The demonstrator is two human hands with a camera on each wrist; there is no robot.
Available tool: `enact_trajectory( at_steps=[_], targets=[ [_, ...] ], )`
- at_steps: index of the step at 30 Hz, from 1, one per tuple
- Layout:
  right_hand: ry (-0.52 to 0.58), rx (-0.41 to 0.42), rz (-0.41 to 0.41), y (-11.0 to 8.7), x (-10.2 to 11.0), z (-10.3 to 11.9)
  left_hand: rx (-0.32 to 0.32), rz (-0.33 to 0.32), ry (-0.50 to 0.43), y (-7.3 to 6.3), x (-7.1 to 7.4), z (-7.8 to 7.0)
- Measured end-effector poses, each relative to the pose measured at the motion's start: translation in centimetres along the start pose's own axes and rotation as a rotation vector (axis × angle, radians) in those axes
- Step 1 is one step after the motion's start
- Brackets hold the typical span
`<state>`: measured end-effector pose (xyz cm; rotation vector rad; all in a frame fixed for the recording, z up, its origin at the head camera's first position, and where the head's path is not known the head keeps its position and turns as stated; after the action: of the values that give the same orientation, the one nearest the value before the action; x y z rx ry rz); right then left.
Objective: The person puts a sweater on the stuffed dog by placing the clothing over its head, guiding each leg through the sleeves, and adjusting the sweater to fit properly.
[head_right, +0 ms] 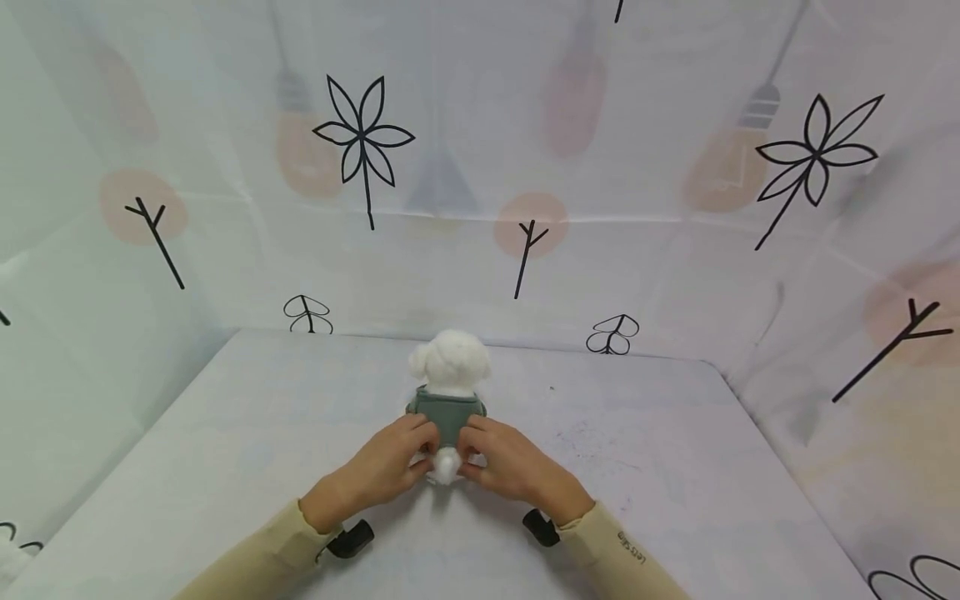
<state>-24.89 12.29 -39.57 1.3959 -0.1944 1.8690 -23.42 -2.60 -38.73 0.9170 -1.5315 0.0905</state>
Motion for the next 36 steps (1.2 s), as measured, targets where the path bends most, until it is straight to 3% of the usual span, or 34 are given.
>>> enact_trajectory(
  at_steps=[7, 11, 17, 28, 32, 36],
  targets=[
    [0.023, -0.200, 0.007, -0.1, 0.0, -1.5, 0.158, 0.035, -0.137, -0.5, -0.4, 2.3],
    [0.048, -0.249, 0.036, -0.1, -0.1, -1.8, 0.209, 0.058, -0.165, -0.6, -0.6, 2.9],
    [0.050, -0.250, 0.057, -0.1, -0.4, -2.0, 0.208, 0.060, -0.120, -0.6, -0.6, 2.7],
    [-0.039, -0.140, 0.053, -0.1, -0.1, -1.4, 0.123, -0.013, -0.056, -0.4, 0.0, 2.0],
    [0.013, -0.128, 0.027, -0.2, 0.6, -1.2, 0.112, -0.024, -0.117, -0.3, 0.1, 1.7],
    [0.118, -0.134, -0.073, -0.1, 1.2, -1.1, 0.151, -0.098, -0.230, -0.2, 0.5, 1.9]
  ],
)
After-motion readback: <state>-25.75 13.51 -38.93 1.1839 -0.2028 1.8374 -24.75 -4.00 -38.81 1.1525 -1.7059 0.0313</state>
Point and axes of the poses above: each hand's wrist, its own y-axis towards the middle knuckle, its own x-axis out of the back of the hand, z = x × y, the point moved 6 cm from there along y, towards the middle knuckle, and after that the axes turned 5 degrees about -x, right-handed, at the moved point
